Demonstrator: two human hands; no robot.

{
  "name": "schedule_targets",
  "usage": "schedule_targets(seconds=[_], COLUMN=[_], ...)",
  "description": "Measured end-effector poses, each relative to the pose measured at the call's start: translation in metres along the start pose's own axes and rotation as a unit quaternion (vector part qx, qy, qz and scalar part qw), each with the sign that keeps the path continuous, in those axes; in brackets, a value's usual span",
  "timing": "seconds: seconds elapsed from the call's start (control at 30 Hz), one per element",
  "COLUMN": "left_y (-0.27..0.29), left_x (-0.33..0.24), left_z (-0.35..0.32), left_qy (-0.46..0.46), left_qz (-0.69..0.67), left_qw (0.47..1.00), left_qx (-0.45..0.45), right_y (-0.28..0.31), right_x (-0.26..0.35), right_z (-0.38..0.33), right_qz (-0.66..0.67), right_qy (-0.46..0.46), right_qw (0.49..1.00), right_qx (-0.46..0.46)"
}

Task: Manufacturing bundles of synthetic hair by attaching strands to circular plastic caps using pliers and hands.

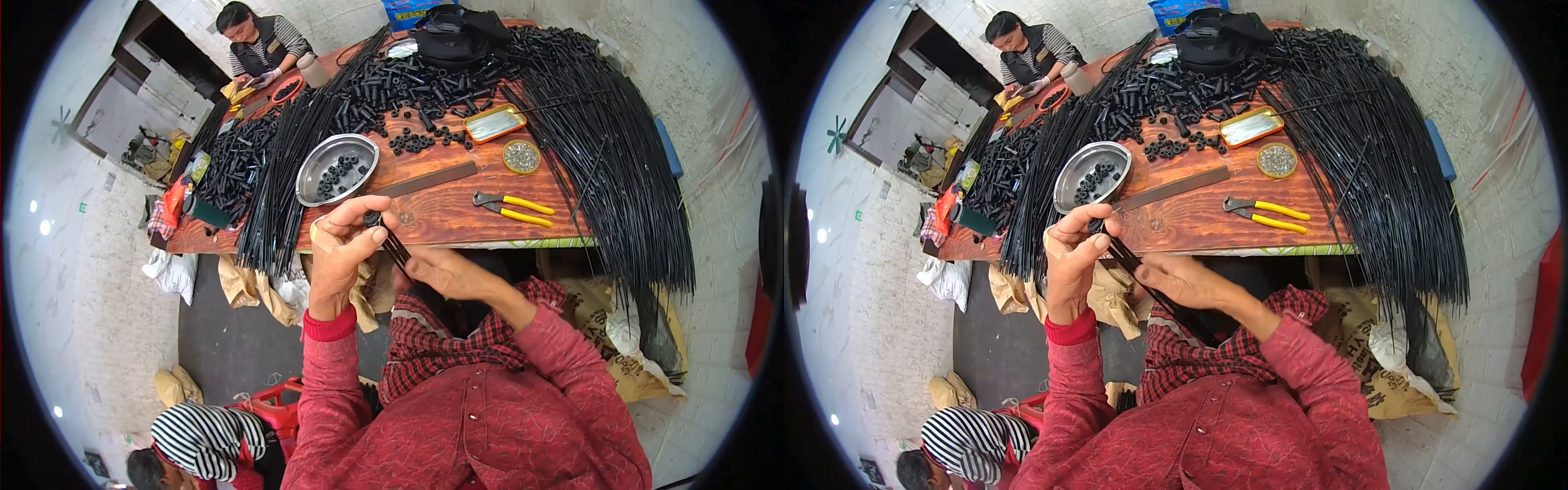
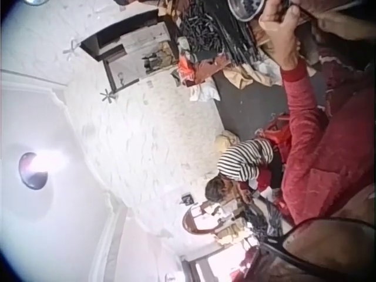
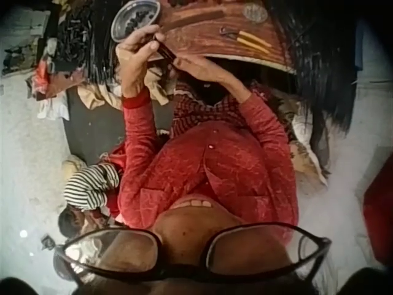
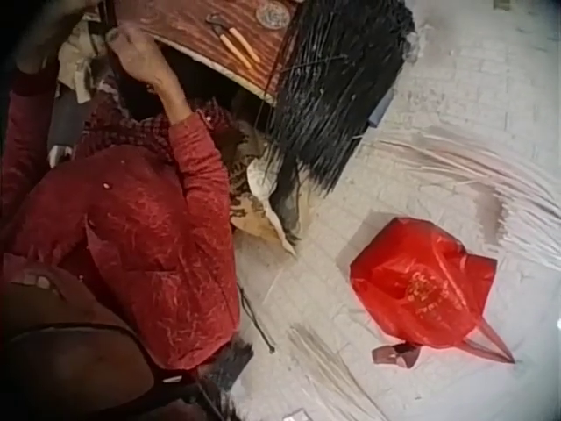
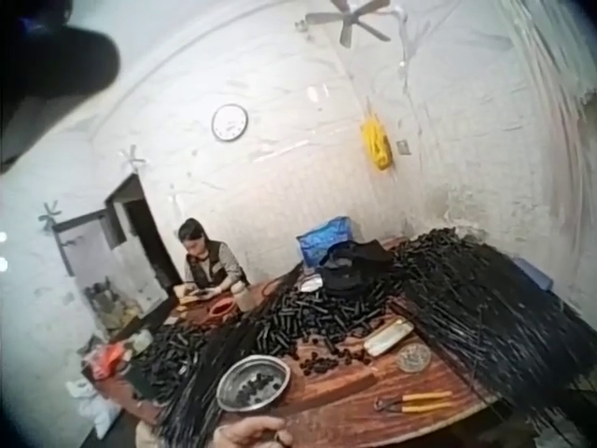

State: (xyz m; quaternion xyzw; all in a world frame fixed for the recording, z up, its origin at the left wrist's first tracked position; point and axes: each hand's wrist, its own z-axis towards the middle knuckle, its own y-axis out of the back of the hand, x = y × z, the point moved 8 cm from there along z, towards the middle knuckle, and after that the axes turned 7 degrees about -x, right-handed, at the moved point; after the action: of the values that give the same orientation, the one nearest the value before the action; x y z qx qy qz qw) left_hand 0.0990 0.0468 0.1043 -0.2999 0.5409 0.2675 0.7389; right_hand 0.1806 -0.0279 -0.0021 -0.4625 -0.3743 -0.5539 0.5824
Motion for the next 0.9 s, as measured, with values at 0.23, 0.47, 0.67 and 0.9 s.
schedule_targets(seconds=[0.23,0.47,0.67,0.9], left_y=[-0.008,-0.012,-0.032,-0.037], left_x=[0.000,0.013,0.020,0.032], left_z=[-0.002,0.005,0.011,0.012], left_qy=[-0.009,-0.004,0.016,0.019], left_qz=[-0.021,-0.047,-0.078,-0.118], left_qw=[0.999,0.998,0.995,0.992], left_qx=[0.036,0.029,0.062,0.036], right_y=[-0.034,-0.030,-0.017,-0.005], right_x=[-0.029,-0.033,-0.035,-0.028], right_z=[-0.035,-0.032,-0.021,-0.015], right_qz=[0.173,0.253,0.217,0.125], right_qy=[-0.163,-0.188,-0.175,-0.149], right_qw=[0.970,0.947,0.960,0.981], right_qx=[0.048,0.061,0.031,0.022])
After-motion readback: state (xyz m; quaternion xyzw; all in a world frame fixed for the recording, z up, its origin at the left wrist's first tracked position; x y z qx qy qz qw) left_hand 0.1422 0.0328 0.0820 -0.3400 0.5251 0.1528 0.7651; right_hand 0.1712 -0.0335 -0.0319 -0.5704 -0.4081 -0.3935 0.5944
